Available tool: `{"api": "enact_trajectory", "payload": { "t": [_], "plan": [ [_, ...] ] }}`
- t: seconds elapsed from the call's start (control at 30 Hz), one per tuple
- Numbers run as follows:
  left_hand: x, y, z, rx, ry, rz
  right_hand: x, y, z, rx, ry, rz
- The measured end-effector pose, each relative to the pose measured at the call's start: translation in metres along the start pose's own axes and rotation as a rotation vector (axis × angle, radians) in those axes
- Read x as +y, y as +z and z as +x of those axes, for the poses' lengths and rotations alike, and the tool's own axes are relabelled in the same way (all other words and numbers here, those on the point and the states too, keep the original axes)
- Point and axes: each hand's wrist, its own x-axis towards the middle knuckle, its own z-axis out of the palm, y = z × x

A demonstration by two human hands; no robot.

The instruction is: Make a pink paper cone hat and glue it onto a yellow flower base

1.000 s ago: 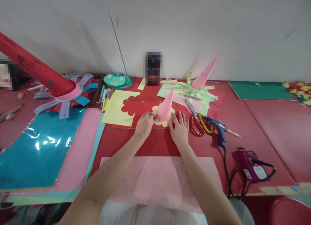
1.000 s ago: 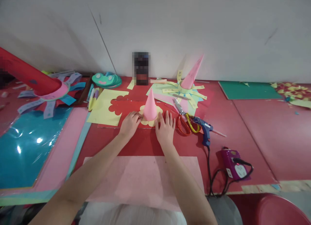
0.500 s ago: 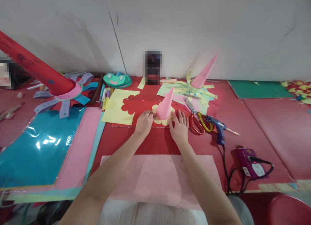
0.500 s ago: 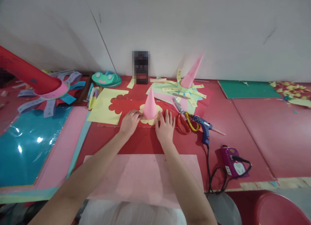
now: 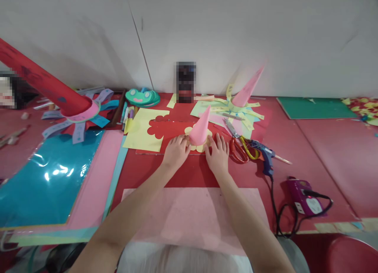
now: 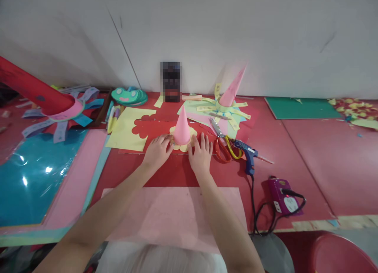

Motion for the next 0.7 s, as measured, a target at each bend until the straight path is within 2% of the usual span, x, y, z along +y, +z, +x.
{"api": "enact_trajectory", "payload": {
  "t": [0.23,0.7],
  "plan": [
    [0.014,0.004,-0.001,-0.087,-0.089,0.028,-0.001,-0.001,0.001,-0.015,0.008,-0.002],
    [0.010,0.004,-0.003,-0.036,-0.059,-0.001,-0.002,0.003,0.000,0.021,0.003,0.026]
  ]
}}
